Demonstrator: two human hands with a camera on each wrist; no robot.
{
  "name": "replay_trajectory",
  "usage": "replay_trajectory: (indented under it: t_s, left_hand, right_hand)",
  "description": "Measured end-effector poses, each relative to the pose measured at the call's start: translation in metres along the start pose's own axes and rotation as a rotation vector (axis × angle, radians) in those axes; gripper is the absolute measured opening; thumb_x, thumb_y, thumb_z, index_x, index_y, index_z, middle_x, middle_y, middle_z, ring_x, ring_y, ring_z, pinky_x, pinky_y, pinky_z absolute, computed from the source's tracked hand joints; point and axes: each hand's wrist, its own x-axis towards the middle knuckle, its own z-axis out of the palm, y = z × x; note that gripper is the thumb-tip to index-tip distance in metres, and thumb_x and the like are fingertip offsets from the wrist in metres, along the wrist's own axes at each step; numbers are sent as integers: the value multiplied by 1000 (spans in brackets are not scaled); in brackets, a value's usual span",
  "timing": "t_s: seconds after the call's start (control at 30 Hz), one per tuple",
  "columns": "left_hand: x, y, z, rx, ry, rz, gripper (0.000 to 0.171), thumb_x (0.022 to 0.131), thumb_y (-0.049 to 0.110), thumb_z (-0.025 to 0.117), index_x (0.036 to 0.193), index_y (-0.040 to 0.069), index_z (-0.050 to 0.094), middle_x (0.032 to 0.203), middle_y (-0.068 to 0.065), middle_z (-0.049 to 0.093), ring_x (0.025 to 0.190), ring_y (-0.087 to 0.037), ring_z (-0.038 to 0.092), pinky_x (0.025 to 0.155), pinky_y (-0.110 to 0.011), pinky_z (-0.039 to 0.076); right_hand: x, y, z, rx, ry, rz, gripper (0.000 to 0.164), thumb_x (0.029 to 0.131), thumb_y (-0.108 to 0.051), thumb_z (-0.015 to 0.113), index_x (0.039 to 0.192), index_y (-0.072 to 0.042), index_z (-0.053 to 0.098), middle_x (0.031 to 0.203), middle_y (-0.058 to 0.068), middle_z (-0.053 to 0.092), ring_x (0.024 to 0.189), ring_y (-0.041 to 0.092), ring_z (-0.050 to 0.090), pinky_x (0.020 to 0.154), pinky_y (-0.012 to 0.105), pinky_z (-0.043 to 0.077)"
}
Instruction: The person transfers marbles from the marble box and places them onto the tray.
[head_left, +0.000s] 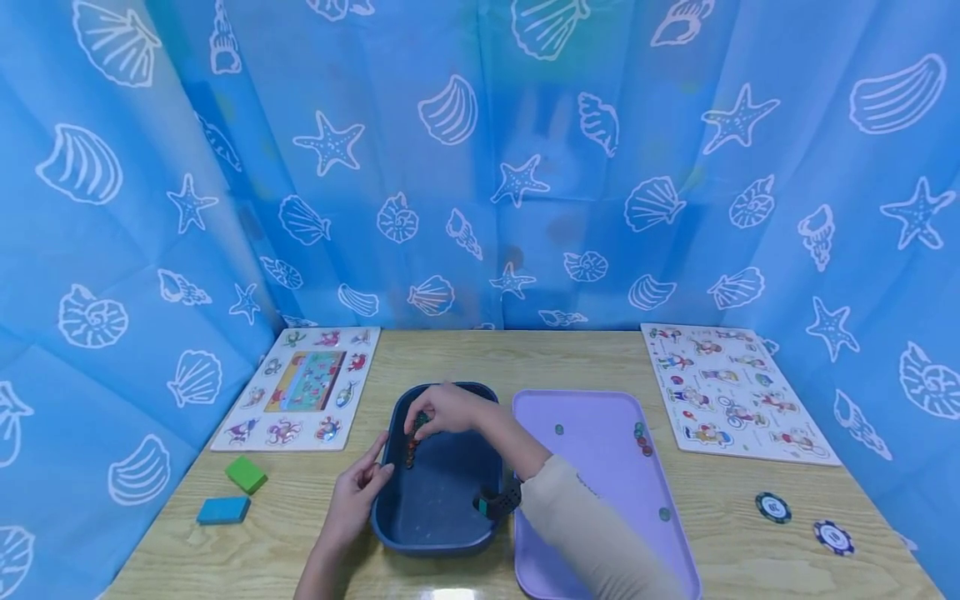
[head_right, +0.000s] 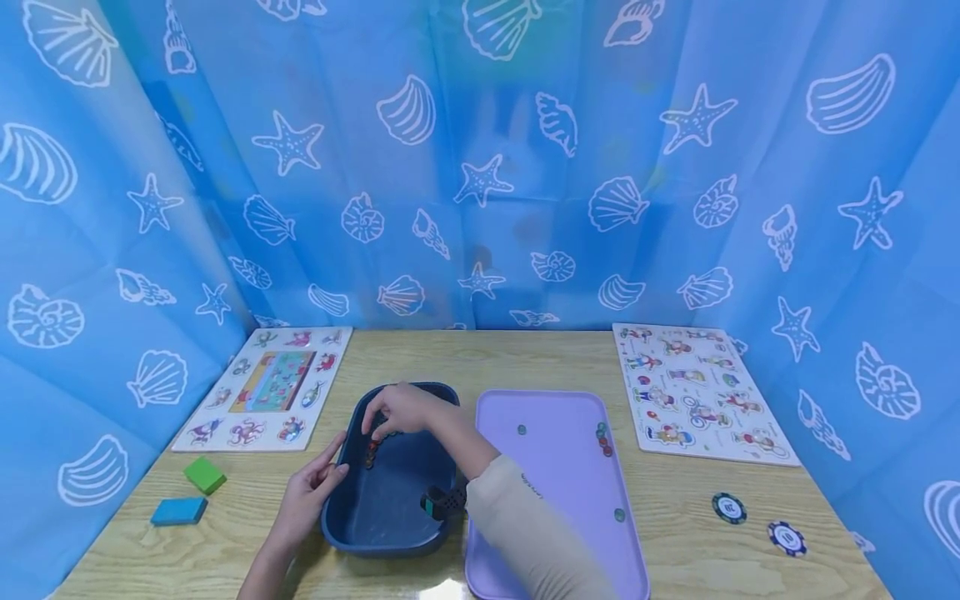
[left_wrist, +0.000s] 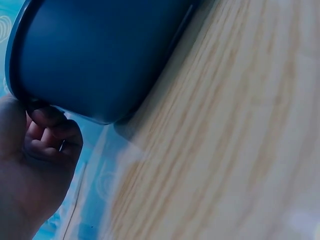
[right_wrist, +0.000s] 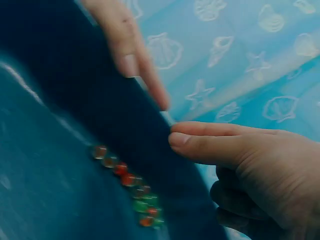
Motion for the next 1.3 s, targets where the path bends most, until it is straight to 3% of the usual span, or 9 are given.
replay_trajectory:
  t_s: [0.2, 0.43, 0.67, 0.87, 1.07, 1.3]
  left_hand:
    - [-3, 4, 3, -5, -7, 17, 46, 89, 4, 52, 134, 3, 40, 61, -1, 38, 49, -6, 33, 46, -19, 28]
    - [8, -15, 3, -21, -13, -8, 47, 89, 14, 54, 134, 13, 42, 63, -1, 39, 50, -8, 34, 47, -20, 29]
    - [-1, 7, 5, -9, -15, -15, 45, 90, 7, 51, 134, 6, 40, 62, -2, 37, 50, -8, 33, 48, -19, 27]
    - [-2, 8, 5, -23, -21, -4, 46, 90, 7, 51, 135, 5, 40, 62, -1, 37, 50, -7, 33, 48, -19, 27]
    - [-4, 8, 5, -26, -28, -13, 47, 90, 8, 51, 135, 6, 39, 63, -1, 38, 51, -8, 34, 48, -19, 29]
    - [-3, 9, 3, -19, -5, -31, 47, 90, 9, 52, 135, 7, 39, 62, -1, 38, 51, -7, 34, 49, -19, 29]
  right_hand:
    - [11, 4, 18, -76, -36, 35, 13, 80, -24, 66, 92, -22, 70, 52, -6, 41, 46, 8, 35, 49, 18, 31]
    - [17, 13, 32, -90, -86, 82, 11, 78, -20, 69, 88, -25, 70, 76, -17, 60, 58, 4, 45, 57, 17, 37]
    - [19, 17, 39, -69, -96, 116, 9, 78, -20, 69, 86, -24, 69, 78, -15, 59, 58, 6, 47, 58, 19, 38]
    - [15, 17, 40, -61, -66, 83, 8, 78, -21, 69, 86, -25, 69, 74, -15, 57, 56, 4, 45, 55, 18, 36]
    - [-7, 14, 24, 55, 50, 0, 12, 80, -25, 67, 91, -22, 69, 51, -6, 39, 44, 8, 34, 48, 19, 30]
    - [-55, 20, -14, 140, 201, 18, 16, 82, -29, 64, 96, -22, 68, 49, -6, 31, 43, 10, 29, 50, 22, 32]
